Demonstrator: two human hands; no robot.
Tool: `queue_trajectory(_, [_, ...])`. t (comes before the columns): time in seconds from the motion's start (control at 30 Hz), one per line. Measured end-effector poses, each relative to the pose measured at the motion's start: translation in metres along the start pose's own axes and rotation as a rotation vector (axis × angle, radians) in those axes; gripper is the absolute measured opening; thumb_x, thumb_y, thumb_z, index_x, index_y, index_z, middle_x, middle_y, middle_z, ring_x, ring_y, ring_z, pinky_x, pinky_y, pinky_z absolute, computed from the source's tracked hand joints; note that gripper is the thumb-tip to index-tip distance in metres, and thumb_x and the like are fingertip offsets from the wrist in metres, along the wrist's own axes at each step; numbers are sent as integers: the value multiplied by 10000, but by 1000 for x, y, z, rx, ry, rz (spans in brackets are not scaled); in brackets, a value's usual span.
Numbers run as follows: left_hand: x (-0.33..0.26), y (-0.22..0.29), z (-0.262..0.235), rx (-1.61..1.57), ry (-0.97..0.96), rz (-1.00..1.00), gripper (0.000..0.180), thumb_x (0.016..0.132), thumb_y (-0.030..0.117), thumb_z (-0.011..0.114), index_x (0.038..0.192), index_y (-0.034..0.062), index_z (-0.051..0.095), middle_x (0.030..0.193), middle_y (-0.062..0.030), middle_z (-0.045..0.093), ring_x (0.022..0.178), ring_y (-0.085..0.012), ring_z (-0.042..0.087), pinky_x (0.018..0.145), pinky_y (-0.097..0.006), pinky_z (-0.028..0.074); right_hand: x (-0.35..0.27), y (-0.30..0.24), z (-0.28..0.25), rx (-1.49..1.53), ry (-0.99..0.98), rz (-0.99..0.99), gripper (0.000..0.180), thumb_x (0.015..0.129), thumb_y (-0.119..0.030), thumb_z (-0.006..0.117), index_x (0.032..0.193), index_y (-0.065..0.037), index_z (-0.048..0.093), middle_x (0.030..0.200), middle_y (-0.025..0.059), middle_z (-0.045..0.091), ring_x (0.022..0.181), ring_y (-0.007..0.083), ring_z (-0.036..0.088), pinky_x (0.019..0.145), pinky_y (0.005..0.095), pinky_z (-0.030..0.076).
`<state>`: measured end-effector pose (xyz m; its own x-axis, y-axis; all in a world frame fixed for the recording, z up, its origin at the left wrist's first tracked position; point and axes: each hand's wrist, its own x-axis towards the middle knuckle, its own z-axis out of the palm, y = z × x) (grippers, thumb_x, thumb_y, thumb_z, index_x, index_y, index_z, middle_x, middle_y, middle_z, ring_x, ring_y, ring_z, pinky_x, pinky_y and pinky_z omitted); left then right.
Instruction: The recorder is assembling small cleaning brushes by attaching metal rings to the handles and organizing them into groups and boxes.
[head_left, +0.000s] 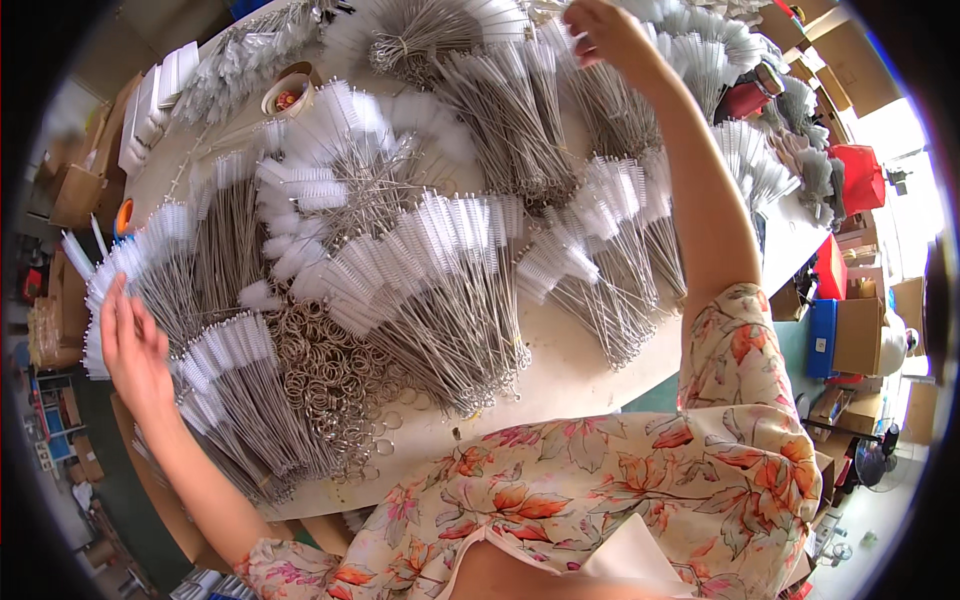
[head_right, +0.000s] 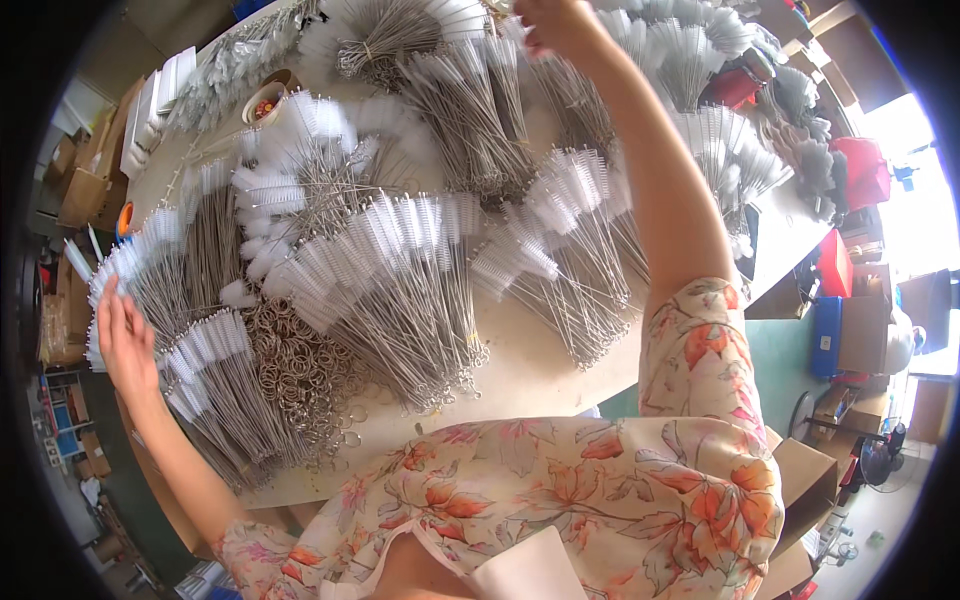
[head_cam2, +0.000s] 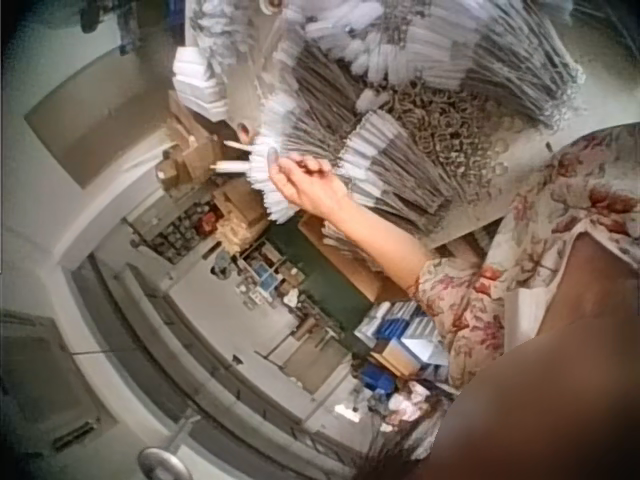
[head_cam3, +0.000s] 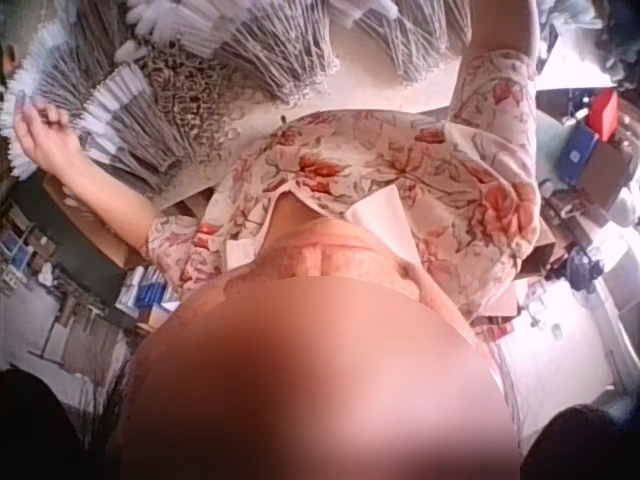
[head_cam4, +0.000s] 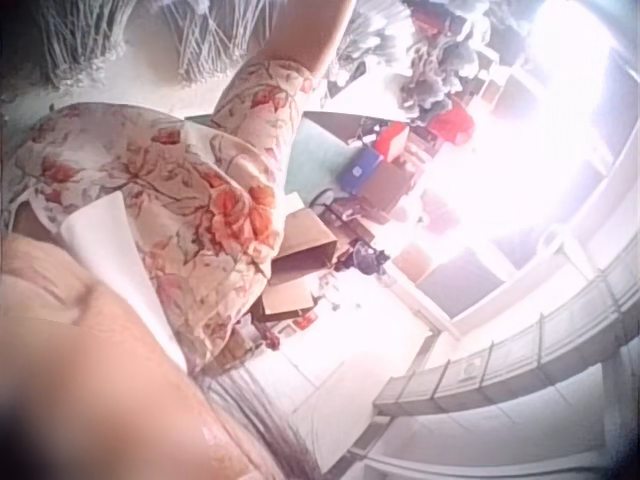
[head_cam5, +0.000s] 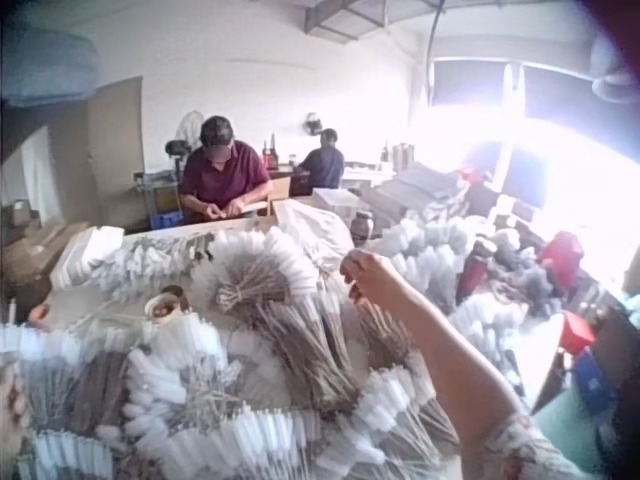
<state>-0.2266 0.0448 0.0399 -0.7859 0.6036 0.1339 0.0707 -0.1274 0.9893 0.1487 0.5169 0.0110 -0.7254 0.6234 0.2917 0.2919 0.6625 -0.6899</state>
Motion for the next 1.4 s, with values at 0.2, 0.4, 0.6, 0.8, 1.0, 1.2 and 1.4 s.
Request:
queue_trajectory(0.2, [-86,-6,-11,36,-43,-210,307,944,217,433,1108,-20,539,767,13,464,495,6,297,386,-137,193,-4,57,-47,-815,381,580,299,732,-403,598,890,-159,668,864,100,655,830,291,620,763,402,476])
queue_trajectory(0.4, [-137,-12,0,30,-3,-335,285,932,240,461,945,-18,584,700,12,450,503,-8,346,382,-149,250,-14,58,-50,-764,179,707,299,718,-309,575,966,-165,657,1046,120,621,1020,310,568,859,404,437])
queue_trajectory(0.6, [-149,-7,22,14,-116,-198,278,929,210,457,926,-30,598,649,28,435,484,-12,300,393,-164,217,-25,-39,-83,141,446,170,239,924,-225,400,873,-87,588,964,110,623,971,230,585,815,380,481])
queue_trajectory(0.8, [-159,15,111,30,-328,76,226,916,107,461,1073,-17,565,631,-6,493,464,-32,405,409,-169,313,-100,-254,46,1125,-18,207,183,945,-193,408,863,-73,519,868,44,570,746,129,562,681,284,474])
queue_trajectory(1.0, [-161,14,167,116,-389,222,143,827,35,578,957,-23,587,598,-30,553,459,-61,501,406,-200,381,-147,-263,130,1228,-475,161,266,951,-232,396,1033,-5,508,991,116,569,906,193,571,788,350,501])
queue_trajectory(1.2, [-179,-19,133,172,-415,120,86,839,66,579,887,-6,589,594,-24,544,460,-67,465,426,-214,366,-182,-272,169,1227,-444,213,298,946,-219,417,1104,2,538,1103,88,560,908,144,571,768,269,490])
queue_trajectory(1.4, [-211,-23,123,-233,-290,-191,160,894,152,527,823,14,564,665,-20,563,463,-48,448,386,-190,325,-204,-264,199,1196,-12,228,133,869,-158,567,900,-39,617,893,20,615,837,87,541,789,265,430])
